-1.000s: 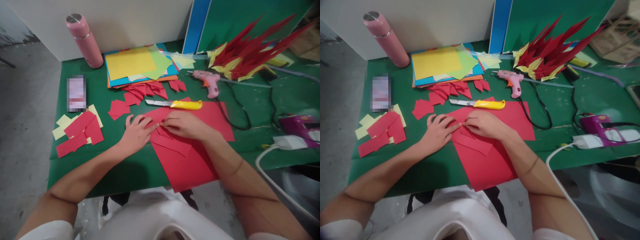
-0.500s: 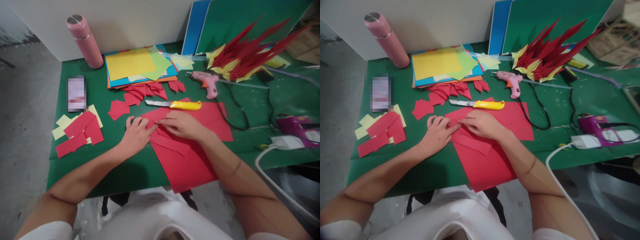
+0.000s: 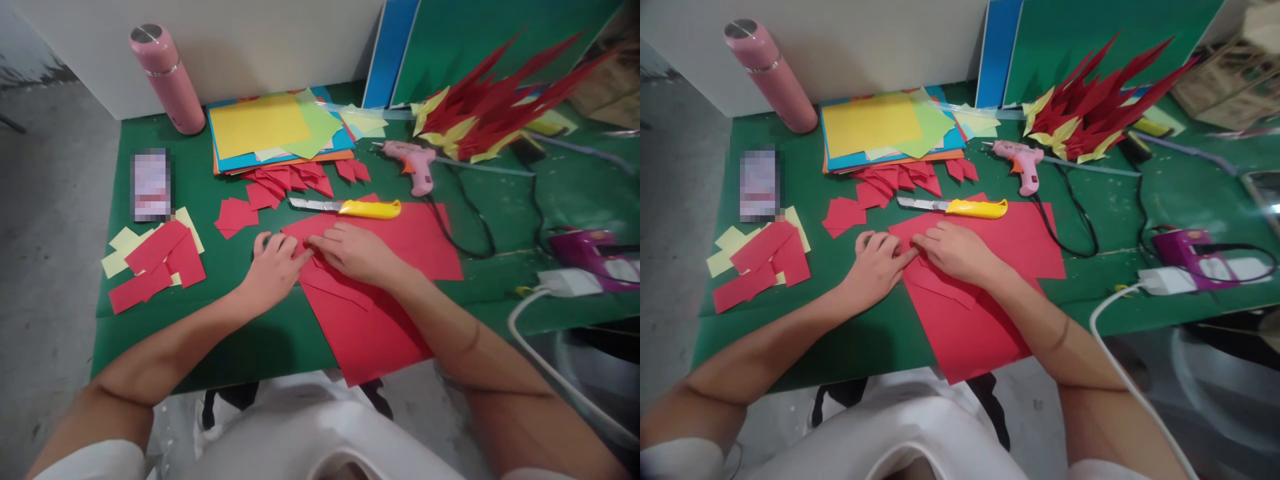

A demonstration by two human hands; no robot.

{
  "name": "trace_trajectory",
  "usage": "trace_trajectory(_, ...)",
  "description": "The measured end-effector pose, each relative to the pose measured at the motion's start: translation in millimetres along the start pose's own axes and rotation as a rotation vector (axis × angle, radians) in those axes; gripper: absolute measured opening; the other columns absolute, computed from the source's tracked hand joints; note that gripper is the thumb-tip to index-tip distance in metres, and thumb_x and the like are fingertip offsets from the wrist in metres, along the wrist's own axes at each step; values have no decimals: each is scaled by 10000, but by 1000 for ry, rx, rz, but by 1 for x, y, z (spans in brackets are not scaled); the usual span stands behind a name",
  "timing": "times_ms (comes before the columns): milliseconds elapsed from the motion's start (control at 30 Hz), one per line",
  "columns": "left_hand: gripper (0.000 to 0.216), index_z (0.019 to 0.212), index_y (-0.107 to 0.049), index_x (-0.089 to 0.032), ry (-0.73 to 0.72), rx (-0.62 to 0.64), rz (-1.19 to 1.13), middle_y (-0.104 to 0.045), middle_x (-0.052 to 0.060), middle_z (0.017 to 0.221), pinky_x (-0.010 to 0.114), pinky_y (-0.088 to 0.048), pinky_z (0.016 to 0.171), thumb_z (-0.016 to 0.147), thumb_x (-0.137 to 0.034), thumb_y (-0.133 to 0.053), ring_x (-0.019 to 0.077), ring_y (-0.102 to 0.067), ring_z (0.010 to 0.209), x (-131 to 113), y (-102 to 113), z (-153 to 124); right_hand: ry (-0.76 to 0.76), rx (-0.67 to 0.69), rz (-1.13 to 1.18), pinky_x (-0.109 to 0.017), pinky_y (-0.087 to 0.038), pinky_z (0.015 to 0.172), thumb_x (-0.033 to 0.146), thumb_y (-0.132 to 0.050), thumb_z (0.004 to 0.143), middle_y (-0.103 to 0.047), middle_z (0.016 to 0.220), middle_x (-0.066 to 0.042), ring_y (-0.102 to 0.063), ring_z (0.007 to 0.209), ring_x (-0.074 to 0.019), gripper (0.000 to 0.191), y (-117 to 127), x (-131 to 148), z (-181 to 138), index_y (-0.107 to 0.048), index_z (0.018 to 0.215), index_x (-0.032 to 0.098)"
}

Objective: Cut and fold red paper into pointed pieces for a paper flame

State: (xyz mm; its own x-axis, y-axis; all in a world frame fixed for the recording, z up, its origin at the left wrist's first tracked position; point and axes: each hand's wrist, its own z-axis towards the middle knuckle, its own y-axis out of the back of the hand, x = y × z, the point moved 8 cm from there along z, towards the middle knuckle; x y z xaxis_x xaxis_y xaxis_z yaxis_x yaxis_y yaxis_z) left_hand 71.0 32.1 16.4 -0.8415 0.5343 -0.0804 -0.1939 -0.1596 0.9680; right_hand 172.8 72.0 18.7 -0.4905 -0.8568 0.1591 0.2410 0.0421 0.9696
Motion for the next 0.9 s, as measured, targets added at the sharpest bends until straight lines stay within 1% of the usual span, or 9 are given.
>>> trace_trajectory(167,350,1227,-658,-250,-2,-5,3,-583,77,945,480,-323,1005,916,-155,-526,254,-483,1012,0,-1,1,-16,31,8,-321,-348,677,205,-375,1001,-654,796,-96,-470,748,-220,360,-3,-1,0,-651,1210,105)
trace_trajectory(533,360,1232,-660,-263,19,26,-19,-571,76,938,492,-316,1007,920,-156,-516,255,-480,1009,1,-2,1,13,-32,20,-314,-346,647,226,-382,1016,-628,757,-83,-449,726,-214,359,3,-1,0,-680,1172,101)
trace_trajectory(900,401,1270,-638,-266,28,73,-52,-550,75,949,468,-336,968,911,-148,-506,249,-469,992,3,-5,1,39,-8,91,-314,-380,673,226,-374,1017,-636,774,-86,-452,711,-202,376,4,-3,-2,-675,1213,113)
